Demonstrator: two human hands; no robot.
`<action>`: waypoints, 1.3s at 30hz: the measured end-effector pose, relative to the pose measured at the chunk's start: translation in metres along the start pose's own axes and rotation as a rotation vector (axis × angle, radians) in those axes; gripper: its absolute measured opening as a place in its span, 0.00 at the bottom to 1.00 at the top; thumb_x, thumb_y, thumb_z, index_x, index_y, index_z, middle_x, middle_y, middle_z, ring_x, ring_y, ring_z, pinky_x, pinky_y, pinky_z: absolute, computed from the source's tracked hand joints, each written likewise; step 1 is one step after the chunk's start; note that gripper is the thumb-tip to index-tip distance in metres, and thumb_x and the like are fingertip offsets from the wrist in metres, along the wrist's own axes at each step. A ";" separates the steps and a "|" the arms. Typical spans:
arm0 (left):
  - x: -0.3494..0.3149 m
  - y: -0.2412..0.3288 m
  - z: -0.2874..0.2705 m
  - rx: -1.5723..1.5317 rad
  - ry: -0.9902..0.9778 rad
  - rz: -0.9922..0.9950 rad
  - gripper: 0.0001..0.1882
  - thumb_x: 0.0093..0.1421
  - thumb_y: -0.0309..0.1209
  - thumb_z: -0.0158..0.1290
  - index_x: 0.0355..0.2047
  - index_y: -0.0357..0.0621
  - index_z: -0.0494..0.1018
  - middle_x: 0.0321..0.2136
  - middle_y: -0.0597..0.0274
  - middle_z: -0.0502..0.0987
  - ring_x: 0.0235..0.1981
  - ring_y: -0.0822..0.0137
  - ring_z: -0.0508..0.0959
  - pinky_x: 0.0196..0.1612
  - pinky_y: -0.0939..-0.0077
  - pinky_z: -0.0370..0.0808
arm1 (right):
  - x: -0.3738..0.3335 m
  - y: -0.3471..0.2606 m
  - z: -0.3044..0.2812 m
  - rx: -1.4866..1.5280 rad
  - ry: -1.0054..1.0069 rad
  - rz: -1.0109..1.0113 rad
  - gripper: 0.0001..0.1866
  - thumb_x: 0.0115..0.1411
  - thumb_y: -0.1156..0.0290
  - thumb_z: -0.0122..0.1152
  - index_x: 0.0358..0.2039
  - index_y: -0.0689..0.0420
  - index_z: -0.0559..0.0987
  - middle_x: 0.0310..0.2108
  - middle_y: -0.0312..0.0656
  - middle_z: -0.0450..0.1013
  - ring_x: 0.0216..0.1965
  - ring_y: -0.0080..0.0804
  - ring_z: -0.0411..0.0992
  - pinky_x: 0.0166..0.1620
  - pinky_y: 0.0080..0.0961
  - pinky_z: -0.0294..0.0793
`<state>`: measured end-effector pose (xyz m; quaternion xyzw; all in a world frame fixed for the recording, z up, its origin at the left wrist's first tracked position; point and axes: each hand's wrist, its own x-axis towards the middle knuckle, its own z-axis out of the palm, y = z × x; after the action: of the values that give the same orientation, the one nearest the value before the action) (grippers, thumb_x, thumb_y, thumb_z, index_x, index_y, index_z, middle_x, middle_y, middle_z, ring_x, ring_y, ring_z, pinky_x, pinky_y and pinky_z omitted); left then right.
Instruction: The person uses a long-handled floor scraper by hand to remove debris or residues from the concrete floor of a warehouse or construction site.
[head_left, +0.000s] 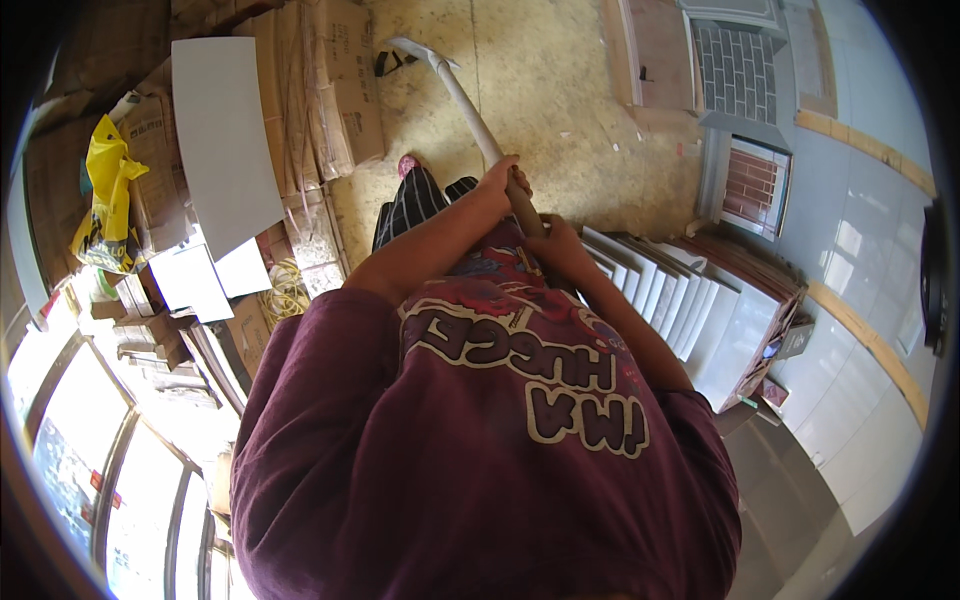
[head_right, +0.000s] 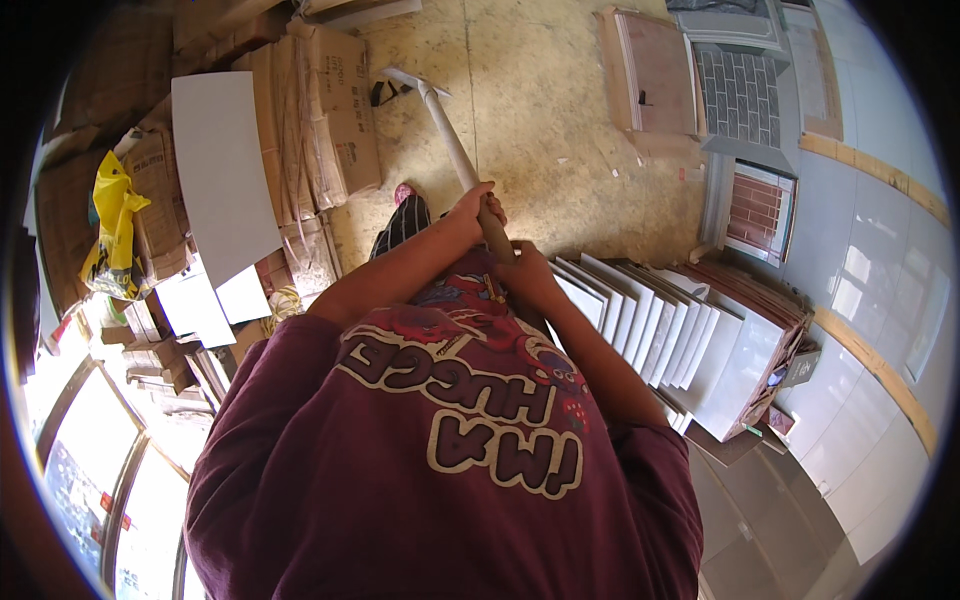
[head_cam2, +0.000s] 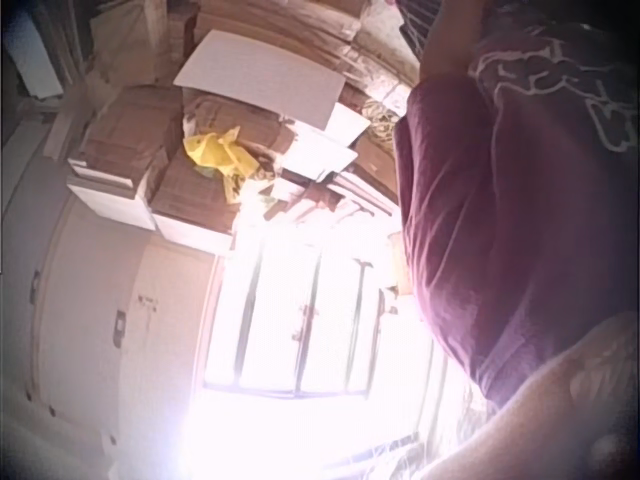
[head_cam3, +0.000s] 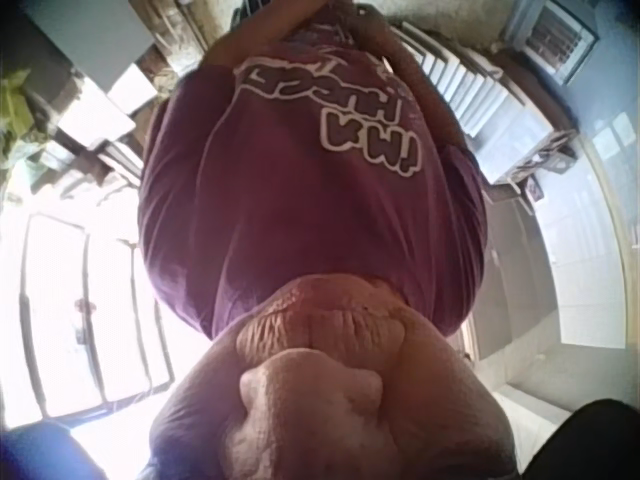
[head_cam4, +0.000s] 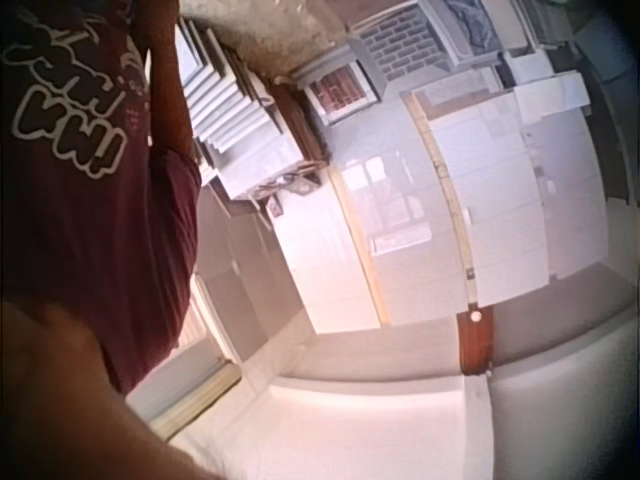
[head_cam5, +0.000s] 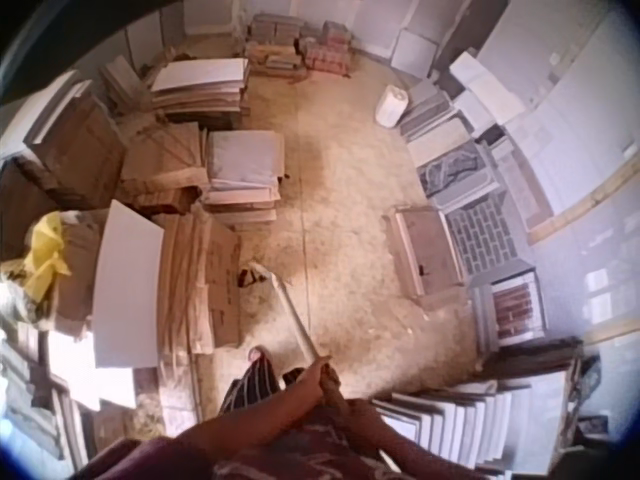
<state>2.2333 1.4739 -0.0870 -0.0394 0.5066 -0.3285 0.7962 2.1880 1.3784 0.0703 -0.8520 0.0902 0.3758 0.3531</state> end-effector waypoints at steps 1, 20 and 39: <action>-0.005 0.006 0.003 -0.007 -0.038 0.005 0.09 0.48 0.31 0.49 0.18 0.48 0.60 0.09 0.67 0.60 0.11 0.69 0.62 0.19 0.71 0.64 | 0.007 -0.002 -0.004 0.255 -0.155 0.168 0.19 0.41 0.69 0.56 0.33 0.65 0.65 0.22 0.46 0.68 0.21 0.33 0.69 0.23 0.25 0.67; 0.046 0.049 0.044 0.082 -0.127 0.112 0.09 0.48 0.27 0.47 0.30 0.43 0.60 0.21 0.56 0.64 0.24 0.56 0.68 0.31 0.59 0.69 | 0.100 -0.014 -0.068 -0.468 -0.198 -0.074 0.20 0.37 0.65 0.53 0.30 0.65 0.66 0.26 0.54 0.69 0.32 0.47 0.69 0.35 0.35 0.68; 0.094 -0.003 0.136 0.037 -0.050 0.036 0.16 0.51 0.29 0.45 0.38 0.37 0.56 0.31 0.51 0.66 0.34 0.52 0.70 0.39 0.57 0.70 | 0.142 0.009 -0.189 -0.855 -0.295 -0.109 0.19 0.38 0.69 0.51 0.34 0.59 0.64 0.27 0.51 0.69 0.31 0.47 0.68 0.34 0.38 0.67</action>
<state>2.3705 1.3817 -0.0933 -0.0241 0.4808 -0.3225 0.8150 2.3928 1.2616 0.0541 -0.8621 -0.1695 0.4775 -0.0021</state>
